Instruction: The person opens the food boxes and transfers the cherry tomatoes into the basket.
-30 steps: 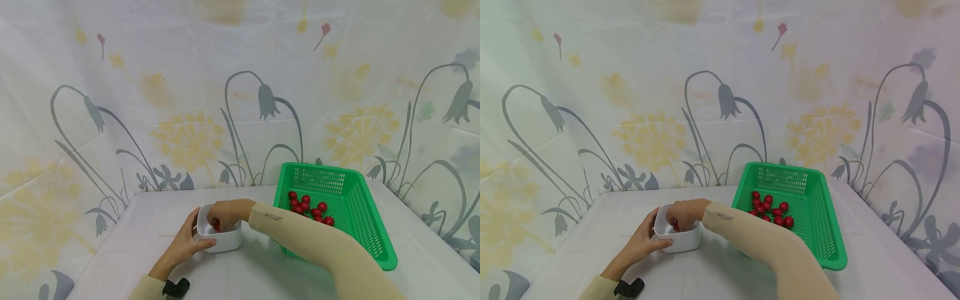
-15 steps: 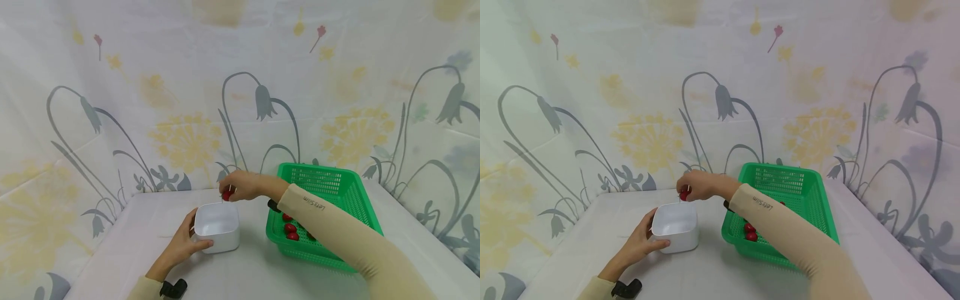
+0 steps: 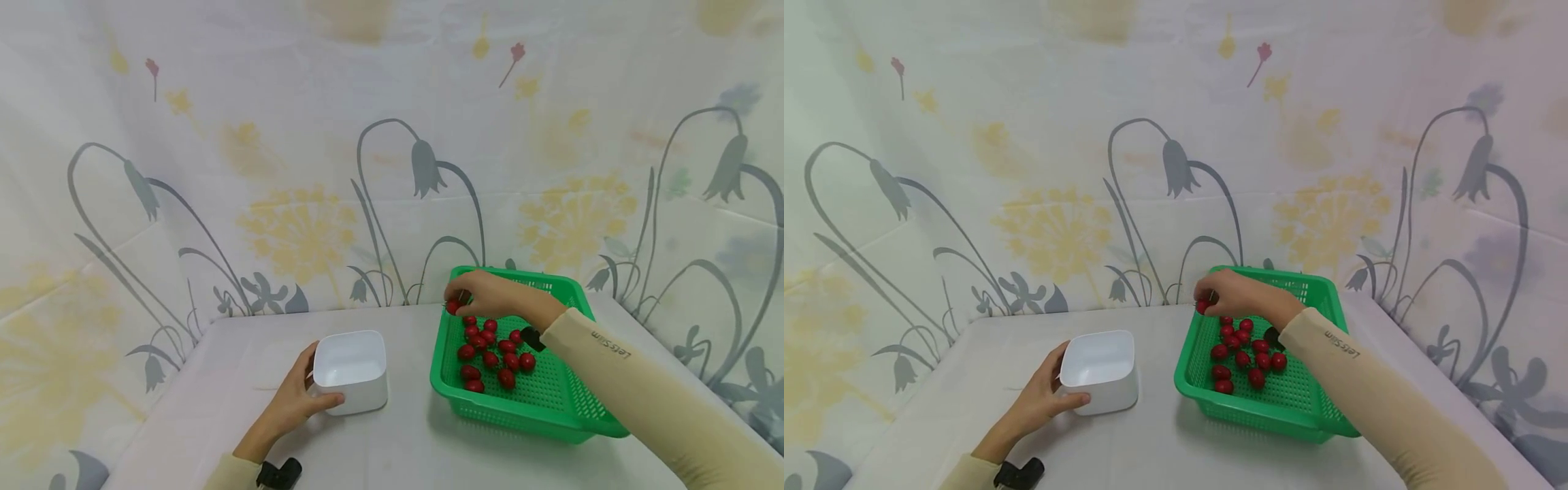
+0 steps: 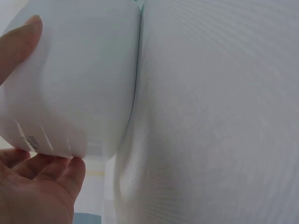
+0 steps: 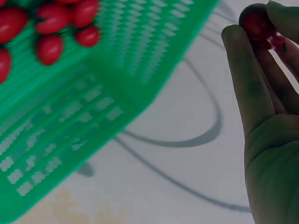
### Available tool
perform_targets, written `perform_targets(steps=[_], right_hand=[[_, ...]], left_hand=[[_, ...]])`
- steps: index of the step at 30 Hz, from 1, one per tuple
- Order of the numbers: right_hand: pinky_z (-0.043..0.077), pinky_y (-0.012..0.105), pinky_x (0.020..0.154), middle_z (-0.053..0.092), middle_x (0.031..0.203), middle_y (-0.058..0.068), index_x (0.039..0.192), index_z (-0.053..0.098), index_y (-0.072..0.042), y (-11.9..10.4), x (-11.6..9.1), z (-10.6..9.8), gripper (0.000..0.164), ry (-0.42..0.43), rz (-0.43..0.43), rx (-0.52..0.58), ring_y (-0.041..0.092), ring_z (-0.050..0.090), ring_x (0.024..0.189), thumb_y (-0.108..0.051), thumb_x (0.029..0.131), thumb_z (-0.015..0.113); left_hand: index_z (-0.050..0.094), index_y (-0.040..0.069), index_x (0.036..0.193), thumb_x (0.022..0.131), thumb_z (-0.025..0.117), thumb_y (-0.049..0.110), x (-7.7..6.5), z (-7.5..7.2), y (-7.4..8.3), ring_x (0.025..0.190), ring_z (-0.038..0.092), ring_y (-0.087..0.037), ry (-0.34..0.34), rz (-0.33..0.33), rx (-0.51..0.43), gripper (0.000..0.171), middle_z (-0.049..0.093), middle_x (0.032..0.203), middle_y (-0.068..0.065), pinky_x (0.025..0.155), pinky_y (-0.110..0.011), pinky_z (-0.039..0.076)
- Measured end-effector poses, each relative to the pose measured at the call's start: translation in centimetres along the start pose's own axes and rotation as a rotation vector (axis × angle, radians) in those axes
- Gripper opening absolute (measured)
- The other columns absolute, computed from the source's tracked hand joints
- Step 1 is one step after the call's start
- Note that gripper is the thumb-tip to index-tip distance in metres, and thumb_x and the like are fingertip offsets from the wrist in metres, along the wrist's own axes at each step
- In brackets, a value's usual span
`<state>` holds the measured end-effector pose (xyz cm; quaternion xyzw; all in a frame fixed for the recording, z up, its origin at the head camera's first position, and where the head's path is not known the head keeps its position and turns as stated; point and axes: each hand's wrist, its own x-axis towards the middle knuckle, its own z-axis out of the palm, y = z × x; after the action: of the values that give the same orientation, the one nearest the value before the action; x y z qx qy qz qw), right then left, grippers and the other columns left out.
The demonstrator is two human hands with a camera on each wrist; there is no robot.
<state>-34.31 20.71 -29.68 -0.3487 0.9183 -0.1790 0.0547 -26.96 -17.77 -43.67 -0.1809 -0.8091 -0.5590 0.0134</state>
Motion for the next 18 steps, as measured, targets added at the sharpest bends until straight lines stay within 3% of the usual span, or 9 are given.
perform_targets(steps=[10, 18], right_hand=[[0.053, 0.034, 0.075, 0.064, 0.099, 0.003, 0.106, 0.065, -0.007, 5.5, -2.4, 1.6, 0.022, -0.006, 0.080, -0.034, 0.018, 0.062, 0.089, -0.004, 0.084, 0.065], [0.048, 0.032, 0.067, 0.059, 0.086, 0.000, 0.094, 0.063, -0.007, 7.3, -2.4, 2.6, 0.015, -0.077, 0.194, -0.071, 0.017, 0.054, 0.078, -0.002, 0.080, 0.068]], left_hand=[[0.025, 0.013, 0.148, 0.070, 0.086, 0.020, 0.1, -0.1, 0.0, 0.130, 0.041, -0.030, 0.006, 0.031, 0.023, 0.100, 0.041, 0.144, -0.011, 0.111, -0.052, 0.028], [0.023, 0.012, 0.149, 0.070, 0.086, 0.019, 0.2, 0.0, -0.3, 0.129, 0.041, -0.030, -0.006, 0.047, 0.007, 0.101, 0.039, 0.144, -0.012, 0.111, -0.052, 0.028]])
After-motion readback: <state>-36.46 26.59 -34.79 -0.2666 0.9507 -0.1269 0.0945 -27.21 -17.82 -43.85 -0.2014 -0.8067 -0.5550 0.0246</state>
